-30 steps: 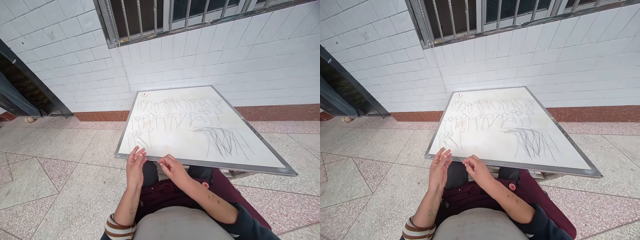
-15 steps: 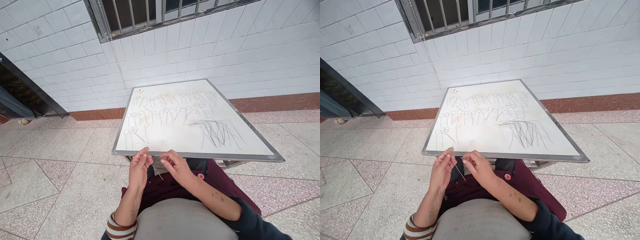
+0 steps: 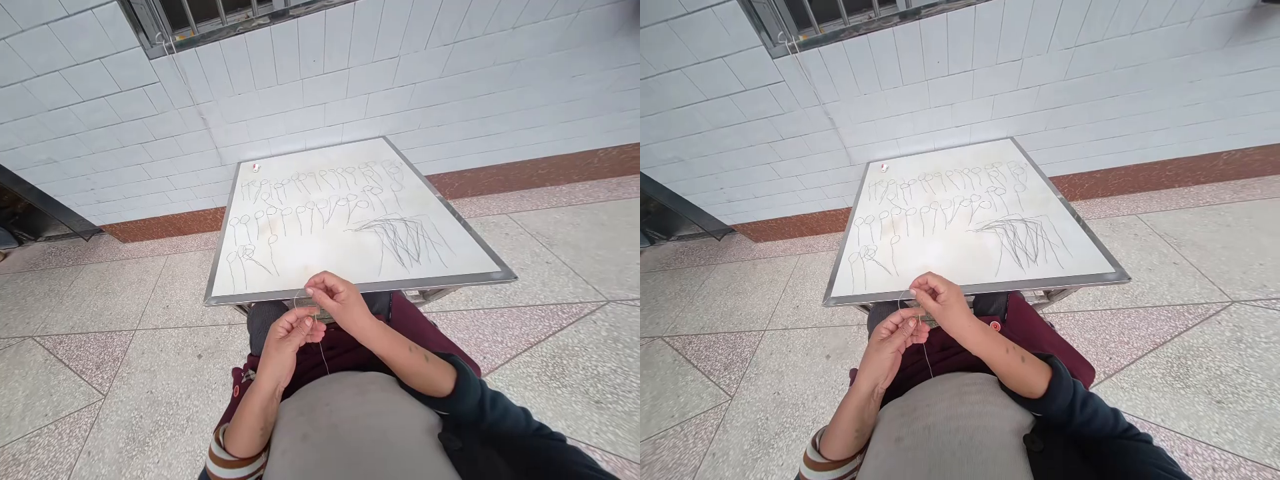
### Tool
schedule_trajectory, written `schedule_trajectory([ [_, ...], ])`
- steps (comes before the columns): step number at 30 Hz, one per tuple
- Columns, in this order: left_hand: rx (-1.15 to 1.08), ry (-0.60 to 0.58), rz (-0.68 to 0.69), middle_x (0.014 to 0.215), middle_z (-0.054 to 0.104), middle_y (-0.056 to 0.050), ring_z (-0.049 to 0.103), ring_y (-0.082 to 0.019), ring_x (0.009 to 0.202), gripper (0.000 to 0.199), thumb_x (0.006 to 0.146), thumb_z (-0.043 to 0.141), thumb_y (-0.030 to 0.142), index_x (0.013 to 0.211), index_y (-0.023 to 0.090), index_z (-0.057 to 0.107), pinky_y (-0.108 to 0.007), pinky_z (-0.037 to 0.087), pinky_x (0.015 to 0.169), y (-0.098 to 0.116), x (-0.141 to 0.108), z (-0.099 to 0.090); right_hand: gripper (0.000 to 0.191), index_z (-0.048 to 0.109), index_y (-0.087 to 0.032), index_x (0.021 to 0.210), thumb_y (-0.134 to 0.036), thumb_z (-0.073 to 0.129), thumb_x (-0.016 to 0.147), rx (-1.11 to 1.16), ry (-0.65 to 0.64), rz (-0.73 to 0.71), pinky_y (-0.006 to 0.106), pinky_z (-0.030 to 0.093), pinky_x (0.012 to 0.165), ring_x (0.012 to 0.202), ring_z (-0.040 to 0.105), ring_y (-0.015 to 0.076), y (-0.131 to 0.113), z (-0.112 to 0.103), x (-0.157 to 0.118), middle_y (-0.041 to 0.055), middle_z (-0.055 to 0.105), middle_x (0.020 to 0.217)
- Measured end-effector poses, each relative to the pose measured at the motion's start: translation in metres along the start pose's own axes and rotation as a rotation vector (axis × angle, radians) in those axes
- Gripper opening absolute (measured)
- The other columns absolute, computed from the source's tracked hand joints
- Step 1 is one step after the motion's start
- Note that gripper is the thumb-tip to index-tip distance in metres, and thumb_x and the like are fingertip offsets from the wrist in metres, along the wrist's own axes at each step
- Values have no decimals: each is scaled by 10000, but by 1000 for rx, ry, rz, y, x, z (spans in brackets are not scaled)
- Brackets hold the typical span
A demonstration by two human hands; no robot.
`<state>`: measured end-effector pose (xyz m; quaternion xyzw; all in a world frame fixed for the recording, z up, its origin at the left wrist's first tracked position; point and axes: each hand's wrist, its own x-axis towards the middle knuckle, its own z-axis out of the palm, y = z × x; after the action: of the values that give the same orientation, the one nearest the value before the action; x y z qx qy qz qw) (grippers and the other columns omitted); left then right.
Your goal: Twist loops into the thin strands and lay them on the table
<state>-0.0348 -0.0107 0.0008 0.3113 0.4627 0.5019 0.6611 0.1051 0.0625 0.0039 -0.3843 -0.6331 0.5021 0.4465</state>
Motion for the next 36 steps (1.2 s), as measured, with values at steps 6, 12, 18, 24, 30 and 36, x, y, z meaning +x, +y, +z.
schedule_trajectory([
  [6,-126,76,142,922,726,-47,655,-155,907,356,756,763,217,1099,209,669,-320,492,878,2,1,4,85,578,-206,843,-284,557,869,-102,101,-39,240,411,560,587,480,109,-2,1,-3,-22,542,699],
  [12,-194,148,230,776,700,-2,657,-122,818,274,763,754,189,1029,206,693,-275,509,821,0,3,7,100,551,-213,890,-310,529,899,-5,33,-23,239,443,534,531,509,100,0,2,-5,-39,525,678],
  [18,-174,114,255,825,714,-16,655,-131,861,310,785,734,188,1089,212,676,-294,497,864,3,-1,12,90,532,-220,889,-309,528,902,23,41,-21,241,458,522,512,537,100,0,4,-7,-42,542,684],
  [24,-165,115,294,813,698,3,651,-133,856,345,802,716,203,1141,231,658,-296,471,889,9,-7,19,68,524,-226,887,-292,524,901,25,62,-33,264,468,539,522,534,110,-4,5,-8,-30,540,700],
  [30,-143,70,295,826,678,15,638,-122,865,400,807,717,230,1197,252,630,-293,431,950,14,-9,25,120,535,-223,903,-343,526,907,22,84,-43,271,465,575,571,523,117,-6,5,-9,-13,551,726],
  [36,-154,96,288,773,637,35,610,-97,785,440,805,719,219,1230,244,605,-255,450,875,15,-8,26,221,602,-200,971,-406,587,893,486,-233,222,253,482,659,637,534,92,-14,-4,-6,-32,526,739],
])
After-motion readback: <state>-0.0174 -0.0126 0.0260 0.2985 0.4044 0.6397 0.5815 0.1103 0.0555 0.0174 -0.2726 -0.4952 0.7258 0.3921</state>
